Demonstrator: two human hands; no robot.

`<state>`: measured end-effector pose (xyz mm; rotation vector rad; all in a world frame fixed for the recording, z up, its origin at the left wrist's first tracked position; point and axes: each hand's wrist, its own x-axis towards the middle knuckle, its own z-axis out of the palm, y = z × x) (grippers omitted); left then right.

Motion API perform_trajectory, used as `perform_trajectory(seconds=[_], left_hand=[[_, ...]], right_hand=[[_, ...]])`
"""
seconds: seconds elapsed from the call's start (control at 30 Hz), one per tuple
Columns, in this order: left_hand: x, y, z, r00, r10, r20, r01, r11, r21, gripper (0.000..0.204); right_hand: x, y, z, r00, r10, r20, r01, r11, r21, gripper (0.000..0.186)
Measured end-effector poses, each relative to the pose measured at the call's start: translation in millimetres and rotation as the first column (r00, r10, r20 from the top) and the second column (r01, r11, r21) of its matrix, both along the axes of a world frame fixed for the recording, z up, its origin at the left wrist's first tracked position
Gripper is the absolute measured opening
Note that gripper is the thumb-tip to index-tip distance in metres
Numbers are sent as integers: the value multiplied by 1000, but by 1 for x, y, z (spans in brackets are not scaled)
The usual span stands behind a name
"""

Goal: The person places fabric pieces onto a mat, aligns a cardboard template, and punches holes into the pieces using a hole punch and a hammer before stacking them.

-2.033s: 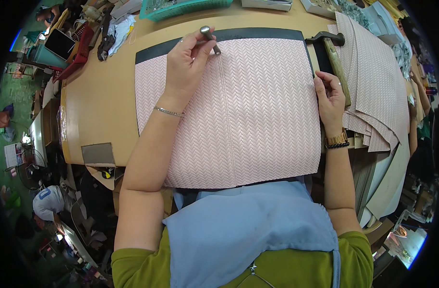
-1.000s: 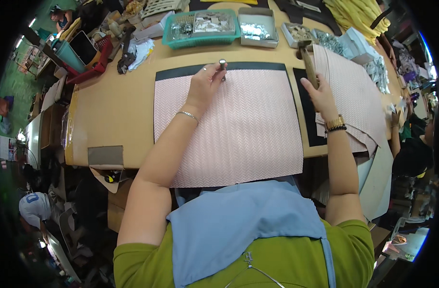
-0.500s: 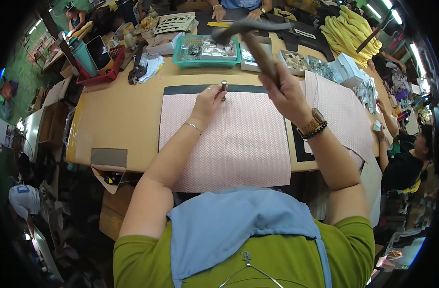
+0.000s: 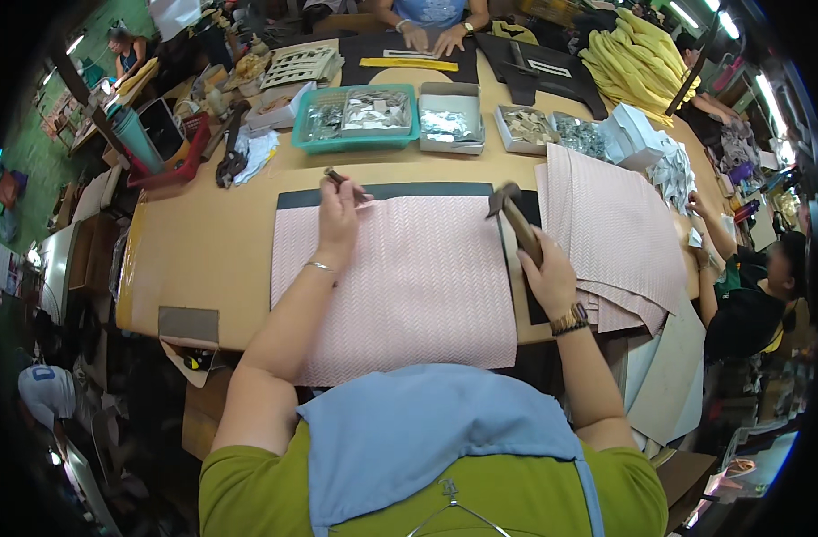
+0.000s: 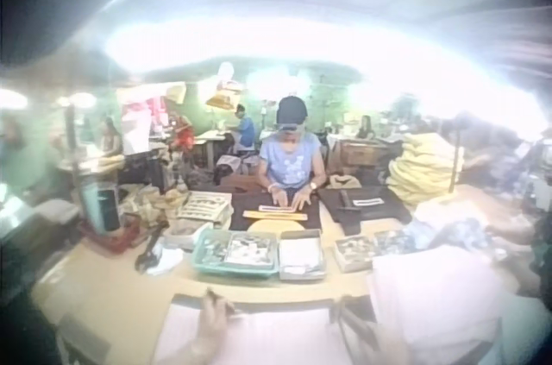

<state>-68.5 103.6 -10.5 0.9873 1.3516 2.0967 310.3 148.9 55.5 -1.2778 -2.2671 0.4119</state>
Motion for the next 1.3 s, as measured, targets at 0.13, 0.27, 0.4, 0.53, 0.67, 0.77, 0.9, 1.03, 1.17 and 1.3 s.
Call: perform_trajectory(seconds=[0.13,0.27,0.4,0.53,0.67,0.77,0.9,1.03,1.17,1.3], left_hand=[[1,49,45,950,-127,-284,77,981,-181,23],[13,151,58,834,-320,-450,121,901,-417,33],[39,232,67,808,-359,-467,65,842,-536,40],[38,258,61,848,-128,-515,-103,912,-397,40],[62,196,52,754,-380,-536,175,903,-393,38],[74,92,52,749,-552,-368,361,805,-471,31],[57,5,32,801,-485,-350,300,832,-466,26],[44,-14,9,913,-376,-156,290,870,-399,22],[46,-14,11,902,-383,-201,273,864,-423,20],[40,-18,9,896,-420,-141,337,853,-399,20]], right_hand=[[43,-2,-42,998,-36,61,32,997,65,53],[41,2,-47,984,23,-174,1,990,138,49],[43,6,-47,982,-13,-189,42,988,151,43],[37,10,-50,980,-9,-199,41,986,159,40],[47,12,-56,982,-68,-176,92,987,129,38],[44,13,-57,981,-106,-161,118,991,70,36],[13,27,-55,974,-158,-164,168,985,50,35],[-20,59,-54,958,-269,-103,278,956,91,35],[-17,71,-55,952,-303,39,299,951,83,39],[-11,51,-40,956,-280,90,282,959,-4,35]])
